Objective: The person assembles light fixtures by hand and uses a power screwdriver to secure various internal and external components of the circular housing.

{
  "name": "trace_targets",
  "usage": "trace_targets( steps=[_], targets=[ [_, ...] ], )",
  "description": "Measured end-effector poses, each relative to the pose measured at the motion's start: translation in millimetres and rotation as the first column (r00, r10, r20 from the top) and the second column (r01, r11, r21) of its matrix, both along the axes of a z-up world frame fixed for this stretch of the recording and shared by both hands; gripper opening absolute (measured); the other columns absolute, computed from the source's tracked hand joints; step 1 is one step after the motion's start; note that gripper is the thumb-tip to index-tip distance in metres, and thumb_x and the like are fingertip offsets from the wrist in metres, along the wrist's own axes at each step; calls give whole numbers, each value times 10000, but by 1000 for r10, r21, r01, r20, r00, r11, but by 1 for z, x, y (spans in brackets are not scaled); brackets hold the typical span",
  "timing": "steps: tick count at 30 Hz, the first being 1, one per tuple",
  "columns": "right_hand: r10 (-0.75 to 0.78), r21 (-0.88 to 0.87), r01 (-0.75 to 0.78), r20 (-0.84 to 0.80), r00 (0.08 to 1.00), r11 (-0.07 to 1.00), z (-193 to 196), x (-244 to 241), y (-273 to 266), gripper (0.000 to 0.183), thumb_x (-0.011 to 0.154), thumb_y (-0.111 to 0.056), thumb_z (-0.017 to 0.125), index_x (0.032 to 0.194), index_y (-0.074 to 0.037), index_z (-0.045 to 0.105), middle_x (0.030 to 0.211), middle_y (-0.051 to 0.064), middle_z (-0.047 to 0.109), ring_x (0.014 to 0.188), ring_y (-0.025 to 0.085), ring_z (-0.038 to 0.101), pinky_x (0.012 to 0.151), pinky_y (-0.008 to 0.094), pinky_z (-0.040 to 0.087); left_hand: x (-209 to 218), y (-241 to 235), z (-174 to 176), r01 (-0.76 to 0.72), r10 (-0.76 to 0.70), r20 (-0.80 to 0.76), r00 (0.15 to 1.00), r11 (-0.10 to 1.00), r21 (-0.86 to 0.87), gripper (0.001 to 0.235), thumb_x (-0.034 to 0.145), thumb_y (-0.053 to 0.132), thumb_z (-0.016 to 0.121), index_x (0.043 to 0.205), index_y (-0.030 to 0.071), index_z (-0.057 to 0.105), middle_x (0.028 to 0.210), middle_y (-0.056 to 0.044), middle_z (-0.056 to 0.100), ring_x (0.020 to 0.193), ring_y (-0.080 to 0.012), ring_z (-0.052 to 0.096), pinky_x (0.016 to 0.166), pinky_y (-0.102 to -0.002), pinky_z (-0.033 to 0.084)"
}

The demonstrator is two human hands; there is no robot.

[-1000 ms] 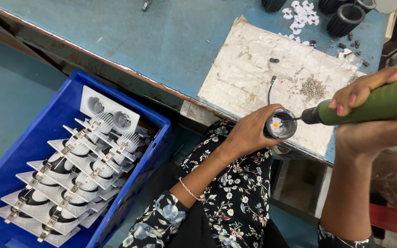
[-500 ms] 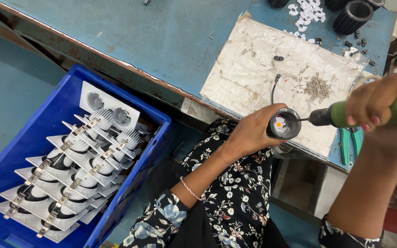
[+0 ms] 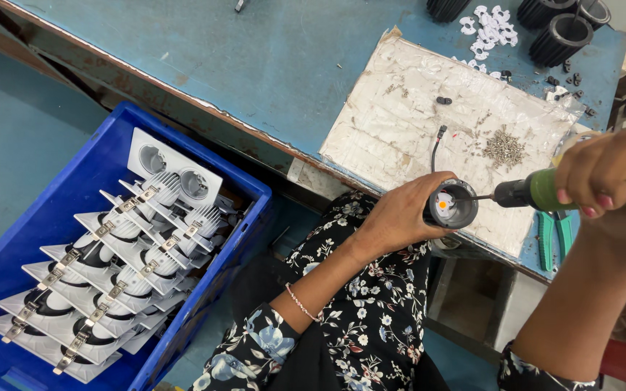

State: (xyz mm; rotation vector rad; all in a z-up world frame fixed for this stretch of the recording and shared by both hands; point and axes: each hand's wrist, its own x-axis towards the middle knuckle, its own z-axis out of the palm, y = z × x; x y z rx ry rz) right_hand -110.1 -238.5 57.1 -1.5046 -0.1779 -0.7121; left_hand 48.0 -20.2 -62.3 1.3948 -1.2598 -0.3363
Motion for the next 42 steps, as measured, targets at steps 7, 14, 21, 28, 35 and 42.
trace_targets(
  steps=[7, 14, 21, 28, 35, 42],
  targets=[
    [-106, -27, 107, 27, 994, 994, -8, -6, -1, 126, 1030, -260, 503, 1091, -149, 502, 526, -60, 438, 437, 109, 457, 442, 310, 460, 0, 0, 0, -6, 6, -6, 1000, 1000, 9, 804, 724, 295, 872, 1399, 48, 512, 1395, -150, 620, 1272, -336, 623, 1096, -414, 503],
    [-38, -22, 39, 15, 999, 999, -4, -1, 6, 140, 1049, -277, 484, 1114, -154, 494, 585, -58, 450, 456, 107, 473, 485, 317, 484, -1, -1, -2, -1, 1, -10, 1000, 1000, 21, 796, 728, 291, 865, 1400, 54, 510, 1393, -146, 625, 1264, -335, 628, 1088, -413, 511],
    [-222, 34, 223, -21, 975, 974, -10, -4, 17, 182, 1077, -287, 444, 1005, -121, 466, 639, -12, 443, 490, 144, 454, 520, 333, 450, -2, -2, -2, -20, 20, 1, 1000, 1000, 6, 798, 719, 285, 865, 1396, 61, 507, 1381, -144, 627, 1253, -334, 633, 1075, -413, 517],
    [-440, 9, 440, 59, 896, 898, -30, -7, 51, 239, 1065, -341, 423, 1022, -109, 463, 648, 0, 436, 501, 151, 449, 526, 334, 443, -2, -1, 2, -22, 22, -10, 1000, 999, 42, 757, 735, 288, 850, 1380, 72, 518, 1334, -133, 654, 1202, -332, 659, 1027, -415, 542],
    [-484, 9, 485, 94, 870, 874, -36, -7, 64, 304, 1053, -395, 402, 1039, -97, 460, 656, 12, 429, 511, 159, 444, 531, 335, 435, -3, -2, 0, -45, 45, -4, 999, 999, 7, 749, 750, 292, 842, 1387, 69, 517, 1345, -138, 657, 1206, -333, 661, 1025, -413, 549],
    [-460, 28, 460, 86, 884, 888, -38, -3, 57, 372, 1041, -449, 380, 1056, -85, 457, 664, 25, 422, 522, 166, 439, 537, 336, 427, -4, -5, -9, -43, 43, 32, 999, 999, -4, 804, 753, 319, 854, 1418, 40, 498, 1391, -168, 630, 1263, -341, 639, 1079, -415, 524]
  ],
)
